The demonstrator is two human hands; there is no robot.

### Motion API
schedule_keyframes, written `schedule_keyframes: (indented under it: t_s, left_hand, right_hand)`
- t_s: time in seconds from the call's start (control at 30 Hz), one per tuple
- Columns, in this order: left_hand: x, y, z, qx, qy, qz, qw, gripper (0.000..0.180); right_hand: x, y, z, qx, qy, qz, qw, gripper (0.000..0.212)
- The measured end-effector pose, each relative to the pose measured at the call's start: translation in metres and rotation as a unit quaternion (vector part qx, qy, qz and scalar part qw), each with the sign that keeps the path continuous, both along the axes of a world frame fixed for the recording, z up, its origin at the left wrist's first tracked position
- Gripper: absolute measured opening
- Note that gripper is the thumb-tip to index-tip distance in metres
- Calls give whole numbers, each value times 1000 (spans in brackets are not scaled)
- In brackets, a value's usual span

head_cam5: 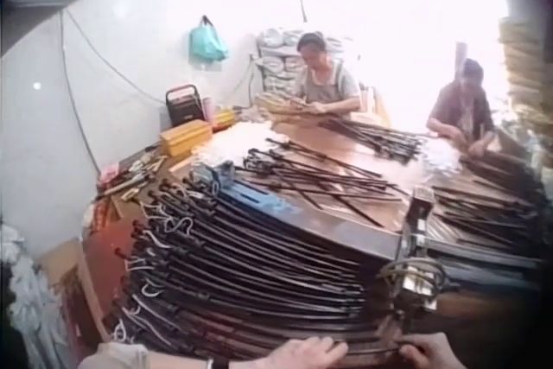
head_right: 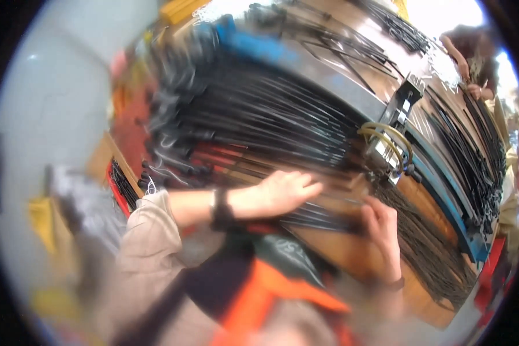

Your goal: Assembling thin black metal rods into a mechanical blue fixture on a factory workbench.

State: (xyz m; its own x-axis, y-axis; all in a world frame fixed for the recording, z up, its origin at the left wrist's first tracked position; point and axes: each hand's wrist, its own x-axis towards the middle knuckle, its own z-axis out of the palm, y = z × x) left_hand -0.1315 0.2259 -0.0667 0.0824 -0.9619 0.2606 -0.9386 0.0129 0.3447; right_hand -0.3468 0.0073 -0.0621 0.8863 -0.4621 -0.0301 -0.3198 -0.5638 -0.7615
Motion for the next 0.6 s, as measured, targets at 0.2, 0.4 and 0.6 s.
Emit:
schedule_keyframes:
  t_s: [0.2, 0.4, 0.6]
  left_hand:
    - [-12, -9, 37, 84, -4, -40, 996, 21]
    - [-10, -39, 58, 156, -56, -87, 982, 12]
    - [-11, -104, 110, 96, -148, -201, 964, 11]
  right_hand:
    - [-24, 3, -13, -50, -88, 37, 994, 26]
    - [-15, 7, -20, -241, -161, 75, 954, 71]
    - [-44, -19, 15, -343, -117, 83, 928, 70]
